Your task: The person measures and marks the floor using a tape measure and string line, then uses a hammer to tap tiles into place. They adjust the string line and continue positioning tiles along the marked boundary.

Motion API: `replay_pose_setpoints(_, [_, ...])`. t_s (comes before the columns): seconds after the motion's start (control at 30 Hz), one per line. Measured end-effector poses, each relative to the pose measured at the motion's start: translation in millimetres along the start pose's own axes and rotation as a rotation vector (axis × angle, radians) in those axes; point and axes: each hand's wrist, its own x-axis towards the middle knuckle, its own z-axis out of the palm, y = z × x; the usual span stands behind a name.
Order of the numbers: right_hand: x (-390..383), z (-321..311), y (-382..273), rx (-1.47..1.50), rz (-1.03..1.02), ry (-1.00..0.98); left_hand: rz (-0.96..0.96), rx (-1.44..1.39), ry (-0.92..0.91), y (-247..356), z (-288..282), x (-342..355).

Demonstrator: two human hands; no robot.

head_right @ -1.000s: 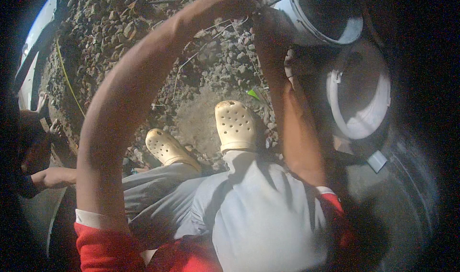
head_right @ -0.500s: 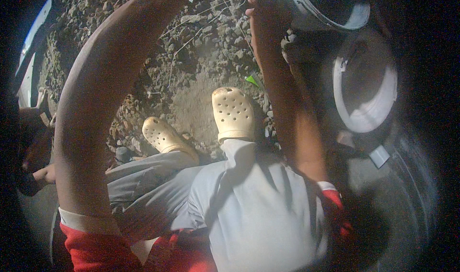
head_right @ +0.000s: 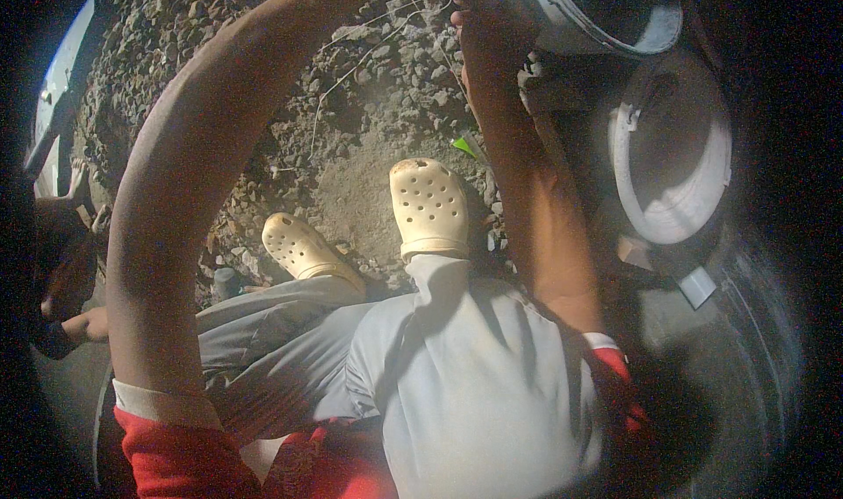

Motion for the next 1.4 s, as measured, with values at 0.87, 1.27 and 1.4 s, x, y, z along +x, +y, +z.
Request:
replay_pose_setpoints(0.87, [15,-4,20,-0.818,-0.45,-0.012,-0.038,-0.103,-0.047,-2,1,-9])
replay_pose_setpoints(1.27, [7,-4,10,-0.083,-0.035,0.031,0.102,-0.162,0.033,-20,2,-8])
replay_pose_setpoints(1.4, [10,-2,20,-0.134,-0.11,0.059,0.462,0.083,0.143,-47,29,18])
